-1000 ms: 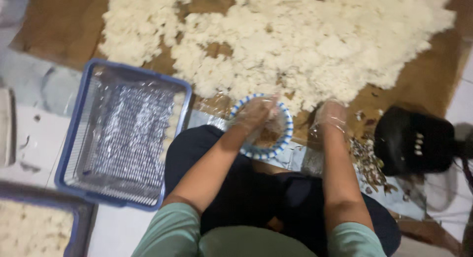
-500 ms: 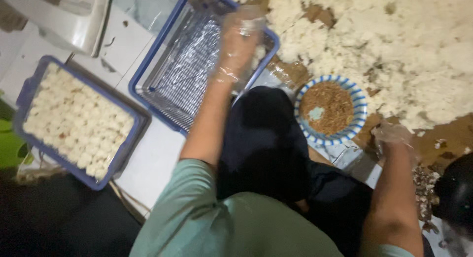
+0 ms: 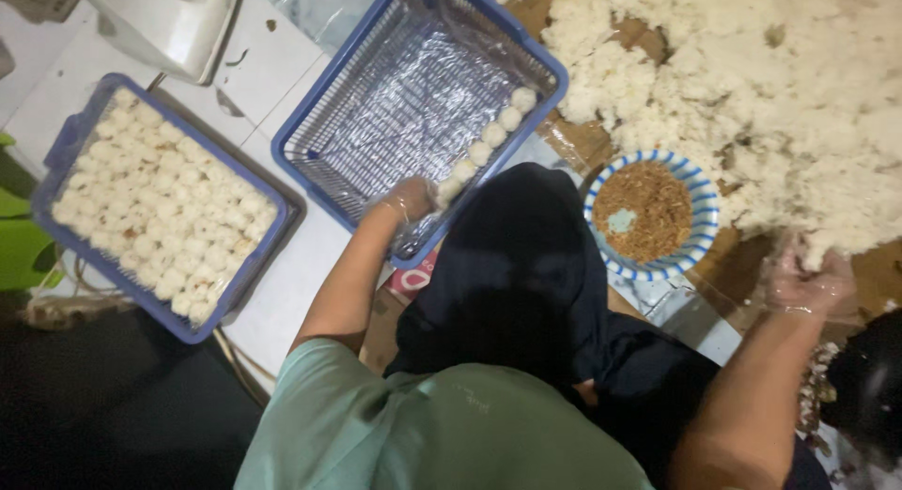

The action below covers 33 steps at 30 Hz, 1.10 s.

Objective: The person scoops a white dough-like material, rolls it into a ball, coats it in a brown granular mixture, and places the finished ball into a blue plastic basket. This process is repeated multiple times.

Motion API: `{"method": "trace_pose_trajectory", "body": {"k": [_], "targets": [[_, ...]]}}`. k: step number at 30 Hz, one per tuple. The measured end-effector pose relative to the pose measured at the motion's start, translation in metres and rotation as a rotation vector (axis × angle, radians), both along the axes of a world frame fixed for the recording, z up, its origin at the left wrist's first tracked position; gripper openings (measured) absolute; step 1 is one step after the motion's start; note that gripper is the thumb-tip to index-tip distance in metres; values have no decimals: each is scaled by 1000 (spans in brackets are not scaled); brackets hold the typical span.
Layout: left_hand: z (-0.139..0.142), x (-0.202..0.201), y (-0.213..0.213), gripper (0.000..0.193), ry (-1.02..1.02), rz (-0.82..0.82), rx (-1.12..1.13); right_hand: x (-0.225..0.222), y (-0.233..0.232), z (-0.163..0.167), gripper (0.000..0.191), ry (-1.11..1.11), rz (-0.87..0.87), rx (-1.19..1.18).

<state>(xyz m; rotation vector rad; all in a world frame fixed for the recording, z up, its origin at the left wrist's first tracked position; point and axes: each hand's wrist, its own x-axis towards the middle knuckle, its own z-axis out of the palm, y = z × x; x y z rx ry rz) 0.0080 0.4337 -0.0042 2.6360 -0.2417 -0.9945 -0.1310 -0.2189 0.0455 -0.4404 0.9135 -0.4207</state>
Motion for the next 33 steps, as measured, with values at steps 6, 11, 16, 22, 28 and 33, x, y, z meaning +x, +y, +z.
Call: {"method": "trace_pose_trajectory", "body": {"k": [6,11,16,22,28,33], "targets": [[107,38,-75,49,-627,217,-378,10,5,4,36,271,297,-513],[165,33,-260,48,-509,61,-1053,35,56,24,23,465,547,-1291],[121,18,-393,47,273,130,-1245,29,150,79,33,305,470,-1946],[58,10,-395,47,473,509,-1187,39,180,120,46,730,1010,-1879],[62,32,-392,47,570,700,-1267,44,193,74,30,510,388,-1390],[65,35,-396,49,585,644,-1194,56,220,29,40,826,1332,-1600]]}}
